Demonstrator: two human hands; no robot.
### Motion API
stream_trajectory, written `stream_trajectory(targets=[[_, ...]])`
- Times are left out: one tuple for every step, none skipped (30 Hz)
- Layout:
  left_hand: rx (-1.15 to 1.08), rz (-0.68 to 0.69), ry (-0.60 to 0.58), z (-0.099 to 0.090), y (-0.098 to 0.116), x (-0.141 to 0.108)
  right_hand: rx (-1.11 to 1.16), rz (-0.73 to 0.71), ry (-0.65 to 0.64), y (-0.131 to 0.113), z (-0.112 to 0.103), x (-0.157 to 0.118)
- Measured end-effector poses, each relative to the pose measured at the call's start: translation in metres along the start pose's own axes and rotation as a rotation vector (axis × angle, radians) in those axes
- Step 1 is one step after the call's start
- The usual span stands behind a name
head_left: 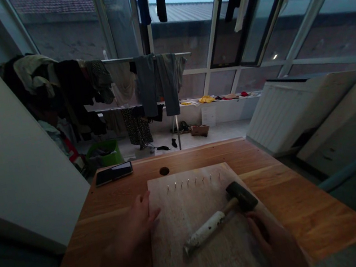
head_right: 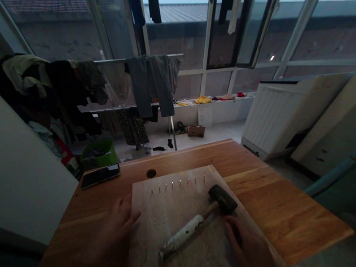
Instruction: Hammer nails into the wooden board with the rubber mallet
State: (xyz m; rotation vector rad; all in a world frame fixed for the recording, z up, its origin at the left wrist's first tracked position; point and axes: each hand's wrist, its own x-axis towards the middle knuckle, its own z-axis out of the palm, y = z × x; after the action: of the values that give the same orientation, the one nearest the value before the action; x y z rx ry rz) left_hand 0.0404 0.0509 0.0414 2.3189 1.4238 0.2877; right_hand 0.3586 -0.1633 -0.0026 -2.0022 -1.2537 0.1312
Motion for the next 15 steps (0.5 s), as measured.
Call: stream_trajectory(targets=[[0.014, -0.004, 0.022, 0.009, 0.003, -0.018, -0.048, -0.091, 0.042, 0.009, 0.0, -0.005], [0.024, 0.007, 0.045, 0.02, 0.007, -0.034, -0.089, -0.186, 0.062, 0.018, 0.001, -0.009], [0.046, 0.014, 0.082, 0.031, 0.012, -0.048, -0.132, -0.254, 0.071, 0.026, 0.002, -0.014], [0.074, 0.047, 0.112, 0.041, 0.017, -0.06, -0.173, -0.308, 0.076, 0.033, 0.002, -0.017], [0.098, 0.081, 0.126, 0.05, 0.022, -0.067, -0.215, -0.341, 0.083, 0.041, 0.002, -0.018], [0.114, 0.109, 0.143, 0.057, 0.028, -0.072, -0.261, -0.354, 0.092, 0.048, 0.0, -0.018], [0.121, 0.131, 0.152, 0.062, 0.034, -0.073, -0.31, -0.359, 0.103, 0.057, -0.004, -0.016], [0.116, 0.139, 0.158, 0.066, 0.041, -0.072, -0.363, -0.361, 0.105, 0.066, -0.01, -0.013], [0.1, 0.144, 0.159, 0.068, 0.05, -0.068, -0.42, -0.342, 0.113, 0.076, -0.018, -0.008], [0.074, 0.152, 0.147, 0.069, 0.06, -0.063, -0.483, -0.309, 0.128, 0.087, -0.027, -0.002], [0.042, 0.165, 0.122, 0.07, 0.073, -0.057, -0.54, -0.28, 0.14, 0.098, -0.037, 0.004], [0.005, 0.194, 0.086, 0.07, 0.086, -0.051, -0.587, -0.221, 0.146, 0.109, -0.049, 0.01], [-0.033, 0.23, 0.036, 0.071, 0.101, -0.045, -0.622, -0.163, 0.132, 0.121, -0.06, 0.017], [-0.066, 0.272, -0.014, 0.072, 0.116, -0.039, -0.653, -0.12, 0.119, 0.132, -0.072, 0.023], [-0.095, 0.313, -0.058, 0.074, 0.13, -0.033, -0.69, -0.077, 0.128, 0.144, -0.084, 0.028]])
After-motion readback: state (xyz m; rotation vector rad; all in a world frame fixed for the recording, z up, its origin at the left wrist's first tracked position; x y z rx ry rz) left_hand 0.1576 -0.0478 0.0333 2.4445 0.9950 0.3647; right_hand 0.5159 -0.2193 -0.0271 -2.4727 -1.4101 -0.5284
